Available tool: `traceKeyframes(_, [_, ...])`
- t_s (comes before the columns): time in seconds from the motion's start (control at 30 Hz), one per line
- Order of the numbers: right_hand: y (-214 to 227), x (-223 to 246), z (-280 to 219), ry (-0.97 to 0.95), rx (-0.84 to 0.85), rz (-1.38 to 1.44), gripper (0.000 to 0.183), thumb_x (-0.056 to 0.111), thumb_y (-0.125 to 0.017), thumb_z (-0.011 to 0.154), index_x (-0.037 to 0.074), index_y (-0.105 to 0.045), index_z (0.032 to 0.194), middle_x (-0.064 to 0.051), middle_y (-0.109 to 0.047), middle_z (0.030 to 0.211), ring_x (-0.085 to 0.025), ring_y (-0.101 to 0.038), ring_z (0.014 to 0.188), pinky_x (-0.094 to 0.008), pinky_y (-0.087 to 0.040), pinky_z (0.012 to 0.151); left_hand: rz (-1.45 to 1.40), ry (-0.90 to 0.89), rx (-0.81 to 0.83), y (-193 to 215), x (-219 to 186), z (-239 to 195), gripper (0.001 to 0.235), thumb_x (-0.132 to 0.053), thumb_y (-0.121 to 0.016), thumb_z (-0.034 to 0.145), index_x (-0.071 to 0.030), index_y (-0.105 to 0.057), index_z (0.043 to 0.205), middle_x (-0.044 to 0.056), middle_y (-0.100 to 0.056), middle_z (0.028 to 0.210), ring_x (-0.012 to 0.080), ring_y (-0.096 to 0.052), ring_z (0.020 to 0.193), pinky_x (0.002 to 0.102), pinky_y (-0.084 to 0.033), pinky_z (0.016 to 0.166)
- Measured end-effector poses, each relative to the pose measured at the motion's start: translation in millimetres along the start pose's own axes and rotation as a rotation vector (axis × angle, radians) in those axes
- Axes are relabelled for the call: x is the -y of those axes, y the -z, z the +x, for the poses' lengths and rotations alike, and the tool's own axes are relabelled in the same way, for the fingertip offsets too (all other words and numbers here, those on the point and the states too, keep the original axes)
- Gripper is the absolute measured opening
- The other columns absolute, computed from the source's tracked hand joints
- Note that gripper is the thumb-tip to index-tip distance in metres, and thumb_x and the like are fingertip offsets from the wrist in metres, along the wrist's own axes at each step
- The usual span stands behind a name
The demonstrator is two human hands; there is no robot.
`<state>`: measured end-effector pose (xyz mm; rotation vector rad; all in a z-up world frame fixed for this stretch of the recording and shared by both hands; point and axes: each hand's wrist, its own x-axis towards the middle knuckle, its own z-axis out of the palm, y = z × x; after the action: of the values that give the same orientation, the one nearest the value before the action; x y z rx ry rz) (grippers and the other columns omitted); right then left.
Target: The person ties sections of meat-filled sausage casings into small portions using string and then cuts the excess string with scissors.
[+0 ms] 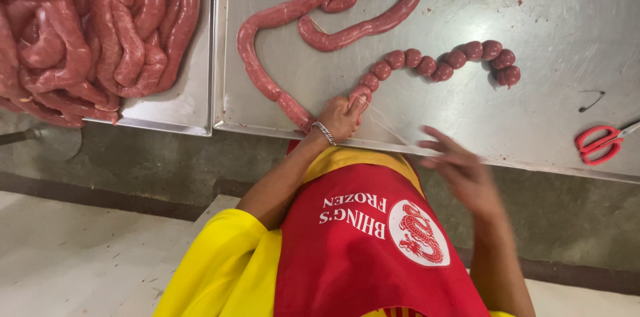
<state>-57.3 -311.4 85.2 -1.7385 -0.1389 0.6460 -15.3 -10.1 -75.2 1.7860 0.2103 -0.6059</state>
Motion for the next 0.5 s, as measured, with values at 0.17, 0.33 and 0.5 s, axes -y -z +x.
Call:
traceKeyframes(0.17, [71.4, -63.4, -131.7, 0.010, -0.371, 0.408, 0.017, 0.005, -0.064, 0.090, 0.006, -0.070, 0.106, -0.011, -0.061, 0.126, -0.019, -0.060, 0.101, -0.035, -0.052, 0.082, 0.441, -0.209, -0.092, -9.3, 14.2, -0.3, 0.061, -0.041, -0.043, 0.117, -0.006, -0.069, 0.074, 0.009, -0.061, 0.062, 0.0210, -0.060, 0.057, 0.041, -0.051, 0.066])
traceKeyframes(0.33, [30.5, -105.9, -153.6, -0.544, -0.237, -0.063, 0.012, 0.014, -0.067, 0.091, 0.007, -0.065, 0.100, -0.007, -0.071, 0.097, -0.009, -0.057, 0.079, -0.029, -0.047, 0.071, -0.550, 0.235, 0.421, 40.8, -19.0, -3.9, 0.034, -0.028, -0.051, 0.105, -0.004, -0.064, 0.084, 0.009, -0.064, 0.075, 0.0231, -0.063, 0.071, 0.041, -0.053, 0.073])
traceKeyframes(0.5, [24.3, -143.2, -207.8, -0.707, -0.153, 0.042, 0.022, 0.027, -0.069, 0.090, 0.010, -0.074, 0.104, -0.003, -0.072, 0.091, -0.013, -0.062, 0.086, -0.032, -0.050, 0.078, -1.044, 0.493, 0.430, 50.8, -28.7, 2.1, 0.023, -0.016, -0.046, 0.088, -0.008, -0.051, 0.067, 0.009, -0.056, 0.070, 0.0220, -0.059, 0.070, 0.039, -0.053, 0.080])
